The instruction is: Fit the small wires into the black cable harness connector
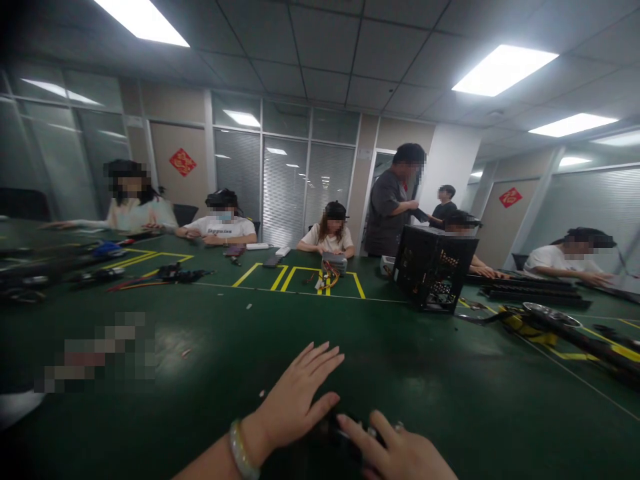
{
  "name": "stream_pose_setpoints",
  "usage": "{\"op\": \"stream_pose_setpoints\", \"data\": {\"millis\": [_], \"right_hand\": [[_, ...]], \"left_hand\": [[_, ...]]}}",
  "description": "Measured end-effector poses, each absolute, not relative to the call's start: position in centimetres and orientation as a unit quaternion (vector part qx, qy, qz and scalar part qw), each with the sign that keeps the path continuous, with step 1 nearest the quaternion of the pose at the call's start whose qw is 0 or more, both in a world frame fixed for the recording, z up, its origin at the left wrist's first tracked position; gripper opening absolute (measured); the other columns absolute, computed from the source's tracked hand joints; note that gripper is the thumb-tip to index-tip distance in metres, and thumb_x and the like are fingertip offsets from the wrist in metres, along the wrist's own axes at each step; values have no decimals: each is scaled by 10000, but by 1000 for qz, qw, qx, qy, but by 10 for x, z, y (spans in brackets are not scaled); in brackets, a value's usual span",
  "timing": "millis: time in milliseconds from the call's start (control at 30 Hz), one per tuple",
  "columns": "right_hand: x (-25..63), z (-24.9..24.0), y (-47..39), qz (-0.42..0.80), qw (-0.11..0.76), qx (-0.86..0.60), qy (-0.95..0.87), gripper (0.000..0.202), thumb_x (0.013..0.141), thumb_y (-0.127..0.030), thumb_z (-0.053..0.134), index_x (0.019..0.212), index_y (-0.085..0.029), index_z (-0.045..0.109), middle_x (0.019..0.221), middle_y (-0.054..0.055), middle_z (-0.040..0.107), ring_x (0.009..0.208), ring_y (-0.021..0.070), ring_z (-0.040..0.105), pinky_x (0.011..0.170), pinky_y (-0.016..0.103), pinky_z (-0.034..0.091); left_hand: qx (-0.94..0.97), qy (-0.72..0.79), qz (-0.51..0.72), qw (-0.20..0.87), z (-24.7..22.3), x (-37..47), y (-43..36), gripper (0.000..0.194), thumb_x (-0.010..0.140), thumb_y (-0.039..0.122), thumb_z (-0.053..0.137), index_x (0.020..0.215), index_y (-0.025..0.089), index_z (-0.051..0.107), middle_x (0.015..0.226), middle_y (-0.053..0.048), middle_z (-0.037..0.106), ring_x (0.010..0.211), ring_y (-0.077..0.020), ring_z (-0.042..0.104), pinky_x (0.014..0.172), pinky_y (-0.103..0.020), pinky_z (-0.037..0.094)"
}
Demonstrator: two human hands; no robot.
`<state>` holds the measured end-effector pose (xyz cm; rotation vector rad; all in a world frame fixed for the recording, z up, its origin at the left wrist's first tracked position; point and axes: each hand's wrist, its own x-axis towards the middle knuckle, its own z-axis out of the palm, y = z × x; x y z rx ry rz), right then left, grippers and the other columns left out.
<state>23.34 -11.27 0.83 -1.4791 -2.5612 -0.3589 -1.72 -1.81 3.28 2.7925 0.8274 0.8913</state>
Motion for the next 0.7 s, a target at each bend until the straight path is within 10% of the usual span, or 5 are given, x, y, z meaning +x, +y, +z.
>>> {"op": "stream_pose_setpoints", "data": {"millis": [267,567,700], "right_hand": [[157,19,-24,-58,93,-527,-843,860,852,-200,613,1523,-305,86,1250,73,574,946,261,647,844,365,513],[192,21,12,127,171,-543,-812,846,794,-387,713,1490,-284,243,1286,65,539,1142,256,529,1008,369,377],[219,42,3,171,217,-538,-797,367,877,-375,603,1226,-262,591,1145,45,575,992,208,559,870,307,430]], "left_hand": [[867,422,263,22,12,-47,21,406,1027,287,238,1100,174,622,1041,-86,664,988,-220,608,900,-379,442],[856,453,240,70,10,-47,30,302,831,361,667,1100,249,587,1101,-28,611,1037,-241,544,920,-387,384],[857,451,235,89,9,-45,32,273,823,303,686,1068,255,576,1084,-13,601,1025,-225,542,918,-372,383]]}}
